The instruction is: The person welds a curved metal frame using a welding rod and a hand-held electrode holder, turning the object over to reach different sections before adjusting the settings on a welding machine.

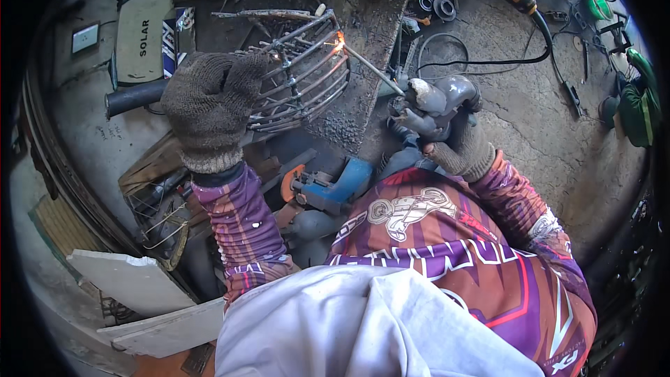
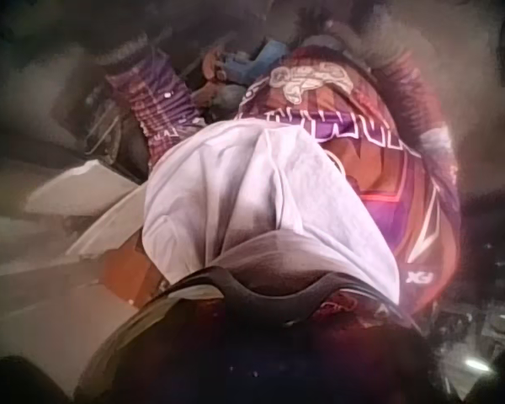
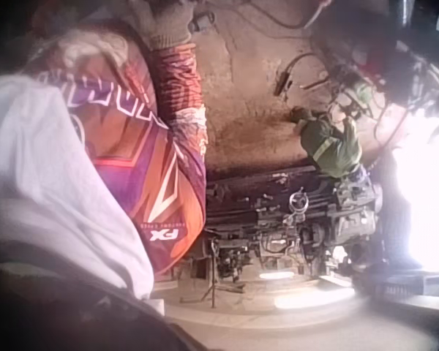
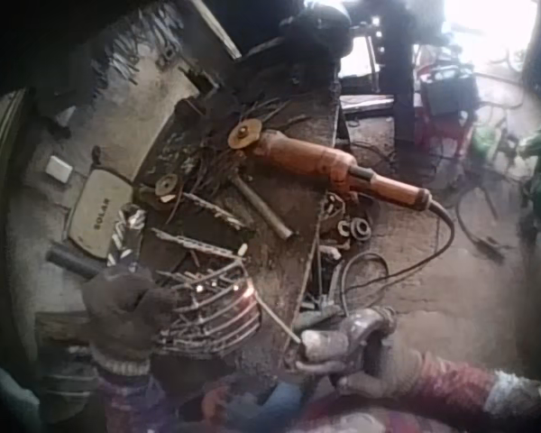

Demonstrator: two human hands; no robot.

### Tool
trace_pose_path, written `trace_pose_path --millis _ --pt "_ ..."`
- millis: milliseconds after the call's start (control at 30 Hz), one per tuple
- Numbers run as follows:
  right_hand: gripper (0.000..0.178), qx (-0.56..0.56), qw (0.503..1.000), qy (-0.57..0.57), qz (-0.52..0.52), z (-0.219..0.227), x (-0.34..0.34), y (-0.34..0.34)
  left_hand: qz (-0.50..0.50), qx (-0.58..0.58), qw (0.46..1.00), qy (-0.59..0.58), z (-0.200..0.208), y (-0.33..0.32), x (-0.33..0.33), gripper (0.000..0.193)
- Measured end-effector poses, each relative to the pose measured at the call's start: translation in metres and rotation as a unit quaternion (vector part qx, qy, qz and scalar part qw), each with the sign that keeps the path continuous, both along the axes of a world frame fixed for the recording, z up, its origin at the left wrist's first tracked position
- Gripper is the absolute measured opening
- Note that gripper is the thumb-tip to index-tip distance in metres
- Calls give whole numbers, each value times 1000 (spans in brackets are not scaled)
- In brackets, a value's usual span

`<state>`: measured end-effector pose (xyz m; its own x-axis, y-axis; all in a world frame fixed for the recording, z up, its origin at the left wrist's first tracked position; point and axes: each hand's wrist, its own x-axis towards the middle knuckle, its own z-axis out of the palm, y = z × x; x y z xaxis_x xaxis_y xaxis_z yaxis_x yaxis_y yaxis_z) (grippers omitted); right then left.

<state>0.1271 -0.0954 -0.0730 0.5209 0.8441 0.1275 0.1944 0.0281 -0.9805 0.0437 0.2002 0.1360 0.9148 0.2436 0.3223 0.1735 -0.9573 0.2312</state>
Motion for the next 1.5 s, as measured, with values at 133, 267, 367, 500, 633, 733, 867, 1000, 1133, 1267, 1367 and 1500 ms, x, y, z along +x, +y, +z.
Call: trace_pose_path --millis 133,267,367,500,633,733,867,1000,1133,1267,1367,1500 --pt "79 -21 994 -104 14 -3 5 1 11 -7 1000 -5 -2 4 -1 24" --pt "57 -6 999 -21 30 9 1 5 -20 -282 958 -45 -26 38 -28 11" --pt "53 72 990 117 42 16 -7 9 -55 -170 982 -59 -24 37 -32 12" --pt "59 216 892 398 8 19 -15 13 4 18 999 -44 -20 23 -16 20" --pt "66 23 997 -73 -3 9 1 -5 5 -74 997 6 -11 13 -3 16" --pt "60 2 997 -77 -20 -6 -5 -9 4 -57 998 39 5 0 1 19" --pt "70 12 1000 17 19 -7 -5 -6 44 -100 994 2 -2 1 -2 23" --pt "79 35 995 93 11 -7 -6 -5 -9 -16 1000 -4 1 -3 2 23" --pt "79 -4 999 -33 -6 -9 -3 -9 -8 -6 1000 6 4 -6 1 25" --pt "78 31 999 19 -29 -12 -9 -5 -9 19 1000 12 3 -2 -1 24" --pt "80 33 999 9 -30 -9 -7 -4 -9 -4 1000 6 1 0 -2 22" --pt "71 36 998 -7 -42 -1 -3 -4 -27 -15 999 27 -3 6 -5 20"
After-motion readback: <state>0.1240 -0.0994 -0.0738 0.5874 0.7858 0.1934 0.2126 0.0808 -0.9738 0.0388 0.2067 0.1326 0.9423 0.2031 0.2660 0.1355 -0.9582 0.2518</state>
